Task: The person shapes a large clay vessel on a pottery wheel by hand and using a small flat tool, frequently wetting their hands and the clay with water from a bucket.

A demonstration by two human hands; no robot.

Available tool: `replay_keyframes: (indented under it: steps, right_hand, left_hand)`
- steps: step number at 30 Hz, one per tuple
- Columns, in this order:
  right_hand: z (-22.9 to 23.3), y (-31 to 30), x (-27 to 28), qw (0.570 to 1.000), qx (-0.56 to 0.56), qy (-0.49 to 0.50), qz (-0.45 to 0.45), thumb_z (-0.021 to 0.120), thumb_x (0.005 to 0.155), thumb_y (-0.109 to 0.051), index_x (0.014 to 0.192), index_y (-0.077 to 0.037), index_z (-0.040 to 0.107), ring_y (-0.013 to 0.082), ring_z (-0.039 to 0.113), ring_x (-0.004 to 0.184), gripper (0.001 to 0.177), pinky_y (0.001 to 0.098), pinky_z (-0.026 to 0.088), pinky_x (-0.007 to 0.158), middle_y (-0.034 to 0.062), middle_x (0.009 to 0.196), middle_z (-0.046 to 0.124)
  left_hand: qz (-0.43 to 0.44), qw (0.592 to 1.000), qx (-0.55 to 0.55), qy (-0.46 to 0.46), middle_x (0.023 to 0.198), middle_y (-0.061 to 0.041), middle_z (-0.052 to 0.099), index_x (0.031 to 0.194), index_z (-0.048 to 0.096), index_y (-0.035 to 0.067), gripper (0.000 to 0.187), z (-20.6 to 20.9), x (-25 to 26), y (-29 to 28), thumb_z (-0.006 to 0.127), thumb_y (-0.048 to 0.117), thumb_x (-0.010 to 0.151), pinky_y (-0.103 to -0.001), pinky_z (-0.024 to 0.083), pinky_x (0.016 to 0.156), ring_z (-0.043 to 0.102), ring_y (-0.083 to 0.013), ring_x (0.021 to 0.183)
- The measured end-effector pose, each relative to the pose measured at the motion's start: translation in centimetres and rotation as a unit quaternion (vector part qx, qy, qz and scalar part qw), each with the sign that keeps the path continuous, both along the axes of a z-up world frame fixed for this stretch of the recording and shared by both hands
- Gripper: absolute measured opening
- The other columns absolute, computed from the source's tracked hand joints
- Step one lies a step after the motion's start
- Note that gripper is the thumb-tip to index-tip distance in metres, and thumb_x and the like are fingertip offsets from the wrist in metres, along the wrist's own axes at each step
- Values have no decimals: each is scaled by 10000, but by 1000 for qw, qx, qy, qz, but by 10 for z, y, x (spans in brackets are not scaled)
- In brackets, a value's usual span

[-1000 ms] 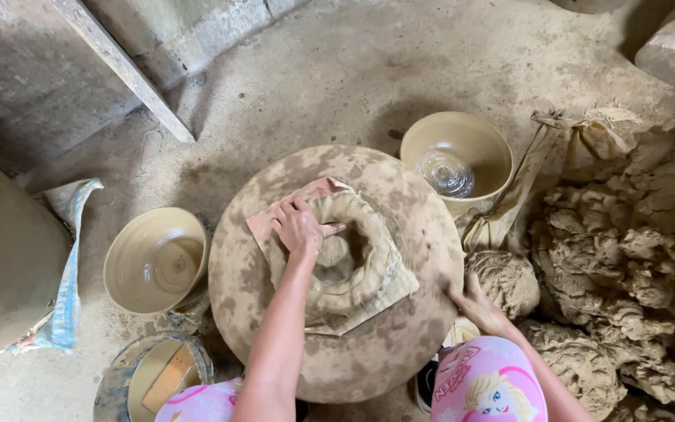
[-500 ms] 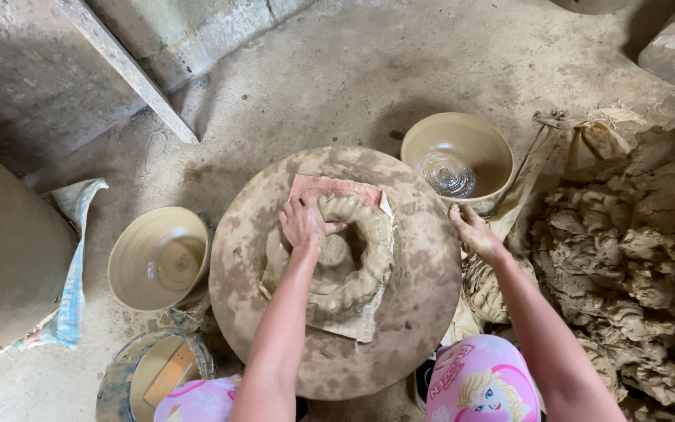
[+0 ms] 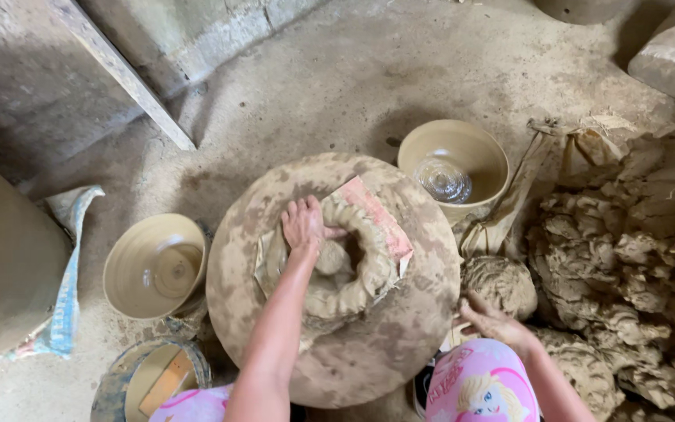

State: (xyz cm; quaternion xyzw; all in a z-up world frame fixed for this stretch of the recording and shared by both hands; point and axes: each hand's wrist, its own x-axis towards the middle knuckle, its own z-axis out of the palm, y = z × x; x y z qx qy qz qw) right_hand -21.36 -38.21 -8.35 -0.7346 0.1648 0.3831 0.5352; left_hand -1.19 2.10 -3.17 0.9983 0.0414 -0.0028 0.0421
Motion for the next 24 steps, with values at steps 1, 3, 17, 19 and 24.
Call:
replay_keyframes:
  steps: [1, 3, 17, 19, 24]
  right_hand:
    - [13, -1, -2, 998, -10, -56, -11, 578, 814, -636, 1618, -163, 175, 324, 676, 1214, 1017, 427, 566, 1003, 212, 1408, 640]
    - [43, -4, 21, 984, -29, -174, -33, 585, 818, -639, 1569, -136, 372, 316, 676, 1172, 929, 443, 590, 965, 211, 1379, 642]
    - [12, 44, 157, 976, -92, -198, -27, 545, 970, -557, 1584, -31, 229, 336, 555, 1325, 868, 428, 447, 1113, 246, 1462, 517]
    - [10, 50, 132, 981, -130, -142, -33, 604, 929, -555, 1627, -30, 89, 351, 604, 1282, 1014, 437, 495, 1089, 273, 1392, 594]
    - [4, 50, 68, 976, -130, -173, -26, 567, 931, -607, 1642, -53, 61, 346, 540, 1322, 1034, 436, 418, 1123, 292, 1442, 542]
  left_hand:
    - [-26, 999, 5, -25, 1337, -139, 577, 1305, 539, 91, 1040, -18, 4, 3, 931, 634, 510, -520, 363, 1038, 490, -332, 1288]
    - [-75, 996, 5, -57, 1322, -143, 589, 1295, 558, 102, 1042, -37, 7, 7, 934, 629, 478, -523, 375, 1028, 504, -338, 1276]
    - [-138, 982, 31, -126, 1178, -99, 682, 1187, 607, 102, 659, -33, 10, 9, 913, 544, 805, -508, 417, 1145, 559, -295, 1284]
    - [-146, 987, 12, -72, 1202, -114, 670, 1209, 605, 100, 781, -12, 6, 1, 924, 554, 658, -515, 402, 1083, 540, -297, 1275]
    - [-61, 977, 68, -194, 1265, -209, 660, 1310, 662, 283, 1166, 47, -16, -9, 913, 691, 248, -667, 381, 991, 594, -364, 1192]
